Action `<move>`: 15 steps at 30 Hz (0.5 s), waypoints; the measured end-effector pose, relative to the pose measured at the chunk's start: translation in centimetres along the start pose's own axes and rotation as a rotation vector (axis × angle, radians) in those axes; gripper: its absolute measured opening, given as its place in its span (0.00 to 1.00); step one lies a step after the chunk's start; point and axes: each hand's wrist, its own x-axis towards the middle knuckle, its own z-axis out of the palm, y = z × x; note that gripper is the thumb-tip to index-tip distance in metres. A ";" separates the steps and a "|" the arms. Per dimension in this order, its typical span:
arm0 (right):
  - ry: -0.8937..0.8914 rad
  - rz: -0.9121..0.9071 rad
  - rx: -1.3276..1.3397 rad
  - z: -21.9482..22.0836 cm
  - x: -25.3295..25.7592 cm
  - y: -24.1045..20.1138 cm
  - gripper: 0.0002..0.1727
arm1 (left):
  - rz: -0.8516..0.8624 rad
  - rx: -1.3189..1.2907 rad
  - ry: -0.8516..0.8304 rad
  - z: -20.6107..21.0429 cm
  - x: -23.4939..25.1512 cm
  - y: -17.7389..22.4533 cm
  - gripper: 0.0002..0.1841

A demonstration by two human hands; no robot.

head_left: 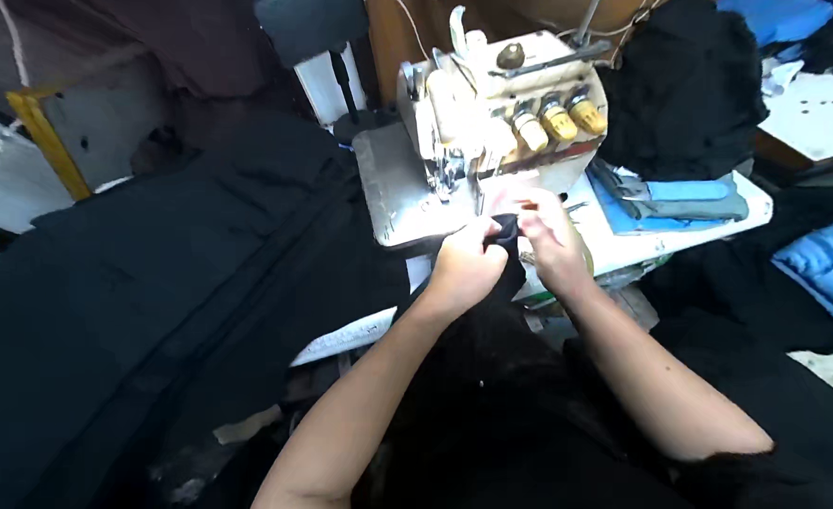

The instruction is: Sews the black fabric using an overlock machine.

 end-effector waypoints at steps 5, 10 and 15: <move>-0.006 0.080 0.113 -0.2 -8.1 0.2 0.12 | -0.146 -0.803 -0.073 -1.5 -2.9 0.1 0.14; -0.042 0.186 0.061 -0.9 -9.5 0.0 0.11 | -0.047 -1.153 -0.079 -2.0 -3.4 -0.9 0.14; 0.091 -0.036 0.107 -1.2 -9.5 -2.7 0.09 | -0.018 -1.264 0.075 -2.4 -4.0 -0.5 0.14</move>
